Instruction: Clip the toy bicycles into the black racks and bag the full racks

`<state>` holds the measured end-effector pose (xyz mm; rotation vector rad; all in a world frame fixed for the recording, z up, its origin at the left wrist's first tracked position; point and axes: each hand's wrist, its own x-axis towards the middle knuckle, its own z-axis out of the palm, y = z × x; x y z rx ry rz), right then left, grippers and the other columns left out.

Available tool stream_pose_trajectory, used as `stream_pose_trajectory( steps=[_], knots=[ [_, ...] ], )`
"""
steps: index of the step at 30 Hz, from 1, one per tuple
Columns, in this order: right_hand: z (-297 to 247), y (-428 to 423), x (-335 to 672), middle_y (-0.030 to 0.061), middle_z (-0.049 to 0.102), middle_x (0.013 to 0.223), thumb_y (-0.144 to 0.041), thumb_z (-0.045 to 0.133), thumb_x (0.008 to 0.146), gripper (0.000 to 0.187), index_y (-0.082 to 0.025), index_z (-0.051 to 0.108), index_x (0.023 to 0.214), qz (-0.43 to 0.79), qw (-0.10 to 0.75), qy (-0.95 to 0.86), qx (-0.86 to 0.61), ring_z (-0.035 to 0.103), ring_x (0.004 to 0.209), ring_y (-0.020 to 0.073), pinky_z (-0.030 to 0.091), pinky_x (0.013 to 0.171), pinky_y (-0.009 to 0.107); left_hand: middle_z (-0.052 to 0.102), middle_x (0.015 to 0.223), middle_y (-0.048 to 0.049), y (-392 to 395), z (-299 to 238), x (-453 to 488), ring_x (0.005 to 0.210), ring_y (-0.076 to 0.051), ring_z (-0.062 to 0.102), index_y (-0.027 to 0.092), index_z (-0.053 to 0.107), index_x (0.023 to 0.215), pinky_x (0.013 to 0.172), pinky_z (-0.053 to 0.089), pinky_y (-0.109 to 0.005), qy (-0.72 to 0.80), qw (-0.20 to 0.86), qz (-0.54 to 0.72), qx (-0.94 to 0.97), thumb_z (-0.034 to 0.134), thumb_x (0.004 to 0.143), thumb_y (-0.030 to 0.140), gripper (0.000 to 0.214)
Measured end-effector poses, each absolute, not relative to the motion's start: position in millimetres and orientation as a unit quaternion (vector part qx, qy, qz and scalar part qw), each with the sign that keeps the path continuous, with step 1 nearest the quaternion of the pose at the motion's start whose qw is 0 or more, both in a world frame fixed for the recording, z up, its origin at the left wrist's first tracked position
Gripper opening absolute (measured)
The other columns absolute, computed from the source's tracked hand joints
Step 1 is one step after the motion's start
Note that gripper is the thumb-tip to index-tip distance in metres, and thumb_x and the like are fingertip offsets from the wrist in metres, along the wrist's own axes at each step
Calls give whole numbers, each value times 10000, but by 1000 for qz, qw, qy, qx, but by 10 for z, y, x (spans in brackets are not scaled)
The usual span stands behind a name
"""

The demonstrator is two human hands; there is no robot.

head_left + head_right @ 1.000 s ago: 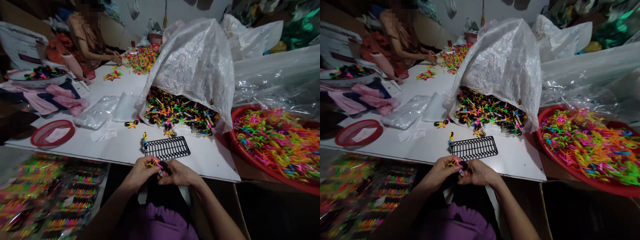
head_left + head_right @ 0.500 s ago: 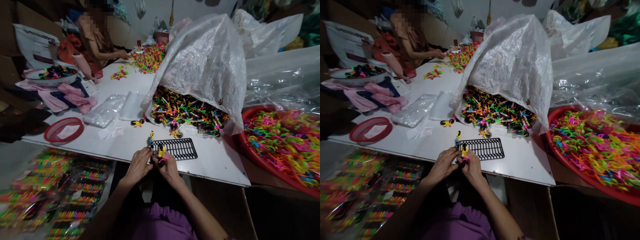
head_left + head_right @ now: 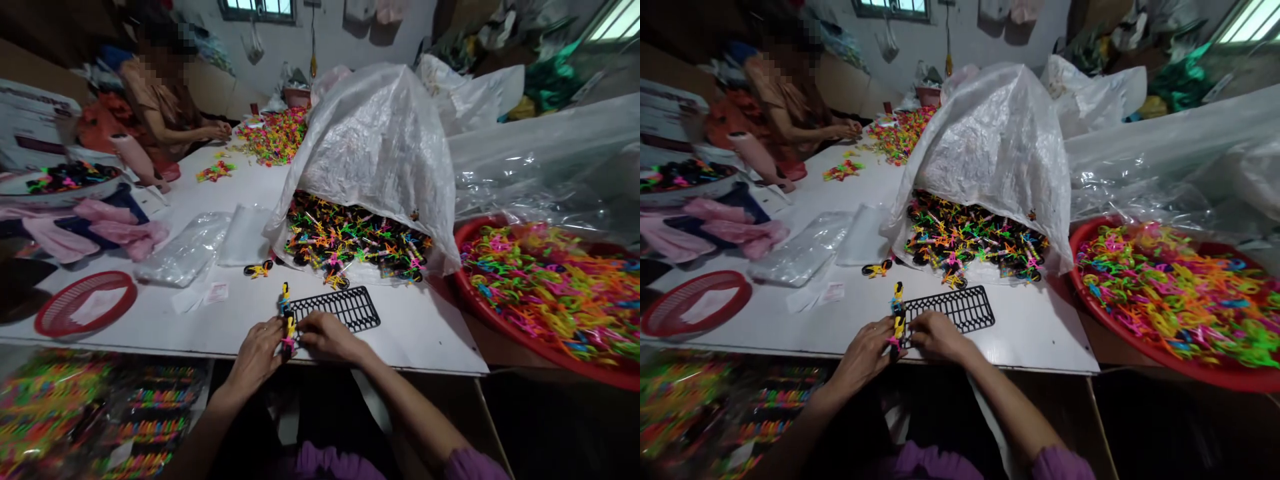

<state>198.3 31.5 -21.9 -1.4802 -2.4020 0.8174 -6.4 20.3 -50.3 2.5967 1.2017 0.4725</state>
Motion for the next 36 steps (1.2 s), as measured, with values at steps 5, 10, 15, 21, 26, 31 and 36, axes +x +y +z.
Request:
stream_pose_trajectory(
  steps=[5, 10, 15, 21, 26, 31, 36],
  knots=[
    [37, 870, 2646, 96, 538, 1077, -159, 425, 852, 219, -173, 570, 1016, 55, 44, -759, -647, 522, 949, 193, 392, 711, 245, 614, 910, -68, 183, -502, -89, 939, -214, 567, 173, 568, 803, 821, 457, -361, 413, 137, 184, 881, 512, 822, 233, 83],
    [27, 983, 2804, 98, 548, 1015, -202, 464, 841, 134, -166, 572, 910, 9, 50, -758, -650, 518, 938, 203, 386, 684, 251, 585, 1121, -111, 130, -512, -152, 1104, -242, 510, 168, 591, 908, 919, 432, -406, 421, 161, 158, 879, 524, 823, 272, 150],
    [-75, 584, 2629, -8, 542, 679, -348, 565, 770, 182, -180, 544, 839, 241, 318, -638, -659, 490, 593, 129, 350, 555, 233, 503, 1281, -130, 101, -247, -308, 1174, -238, 484, 179, 440, 1253, 973, 416, -432, 535, 266, 232, 767, 481, 829, 283, 439],
    [-266, 378, 2036, -44, 491, 577, -353, 645, 623, 233, -165, 524, 687, 508, 427, -496, -560, 445, 520, 98, 366, 524, 222, 432, 1327, -139, 315, 156, 198, 1165, -251, 481, 150, 329, 1331, 919, 471, -406, 585, 281, 293, 702, 557, 763, 264, 623],
    [-335, 416, 1834, -8, 572, 656, -317, 528, 740, 160, -163, 558, 768, 477, 448, -529, -541, 543, 618, 133, 430, 621, 245, 498, 1252, -139, 293, 40, 402, 1178, -228, 465, 83, 437, 1236, 1032, 376, -392, 572, 195, 238, 761, 412, 699, 18, 542],
    [-596, 443, 1682, 31, 625, 813, -234, 487, 760, 161, -157, 574, 871, 389, 416, -581, -581, 581, 738, 146, 433, 697, 248, 500, 1254, -135, 225, -62, 362, 1191, -221, 460, 95, 446, 1216, 1040, 375, -388, 570, 174, 254, 761, 384, 680, 1, 548],
    [-574, 403, 1663, 51, 591, 856, -142, 466, 753, 162, -168, 550, 889, 270, 277, -700, -601, 562, 730, 158, 405, 644, 241, 491, 1271, -111, 206, -16, 309, 1199, -220, 455, 154, 440, 1233, 1025, 388, -394, 565, 185, 267, 759, 431, 726, 66, 515]
  ],
)
